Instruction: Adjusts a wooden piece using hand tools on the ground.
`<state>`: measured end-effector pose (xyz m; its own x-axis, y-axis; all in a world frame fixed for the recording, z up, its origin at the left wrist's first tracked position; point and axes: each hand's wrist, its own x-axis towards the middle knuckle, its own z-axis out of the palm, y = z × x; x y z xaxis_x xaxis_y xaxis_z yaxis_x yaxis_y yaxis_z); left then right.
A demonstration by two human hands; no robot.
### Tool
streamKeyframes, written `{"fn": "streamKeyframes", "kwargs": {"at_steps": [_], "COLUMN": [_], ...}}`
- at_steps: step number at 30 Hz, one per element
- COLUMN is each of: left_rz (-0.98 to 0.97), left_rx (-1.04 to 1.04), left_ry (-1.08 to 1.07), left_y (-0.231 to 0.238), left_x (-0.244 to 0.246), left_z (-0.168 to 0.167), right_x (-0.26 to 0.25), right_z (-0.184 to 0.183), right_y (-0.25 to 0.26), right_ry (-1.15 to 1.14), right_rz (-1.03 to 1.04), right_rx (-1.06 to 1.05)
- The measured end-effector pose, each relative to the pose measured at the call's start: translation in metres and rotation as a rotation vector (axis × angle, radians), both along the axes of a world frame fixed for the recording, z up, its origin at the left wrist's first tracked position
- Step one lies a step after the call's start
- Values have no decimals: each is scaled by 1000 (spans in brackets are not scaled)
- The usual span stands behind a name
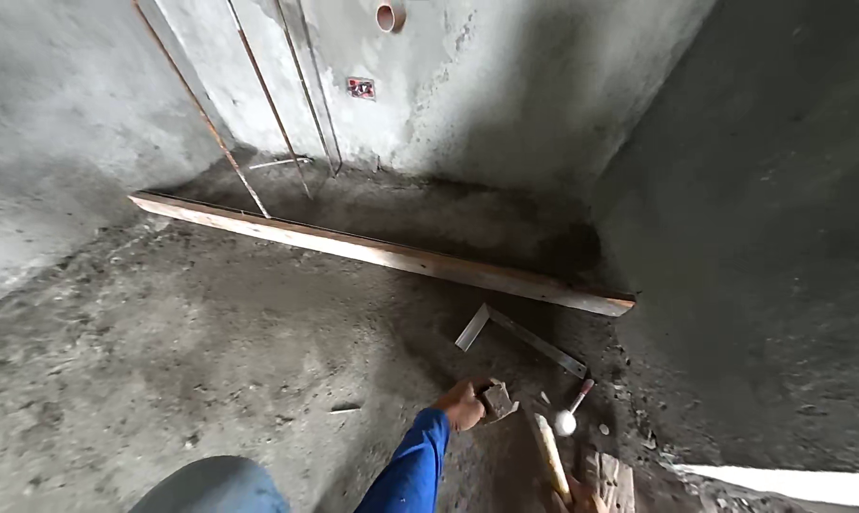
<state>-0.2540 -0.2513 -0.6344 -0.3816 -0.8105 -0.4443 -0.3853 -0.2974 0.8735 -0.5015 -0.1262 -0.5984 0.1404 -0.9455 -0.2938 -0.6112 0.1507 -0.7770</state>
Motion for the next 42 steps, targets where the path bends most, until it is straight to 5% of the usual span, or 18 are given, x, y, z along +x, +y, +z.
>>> {"fn": "streamKeyframes", "kwargs": {"at_steps": [8, 11, 17, 24, 28, 35, 38, 42], "left_rz": [350, 525, 325, 223, 243, 217, 211, 224], "left_rx": [-299, -353, -255, -257, -249, -245, -222, -261], "left_ry": [305, 76, -148, -215, -220, -265, -261, -221], "left_y": [46, 54, 3, -19, -16, -16, -18, -15], "left_x": [-21, -39, -51, -42, -42, -42, -40, -41], "left_z": [-43, -56, -11, -33, -31, -31, -26, -30], "right_x": [14, 17, 8, 15, 25, 24, 23, 24], "right_z": [1, -2, 17, 39, 34, -14, 18, 100], "right_y": [4, 7, -5, -25, -30, -48, -50, -63], "right_ry": [-22, -26, 0, -210, -263, 8, 32, -473], "right_rz": [6, -21, -77, -107, -103, -147, -146, -22], "right_rx": [142, 102, -161, -431, -361, -3, -166, -613]}}
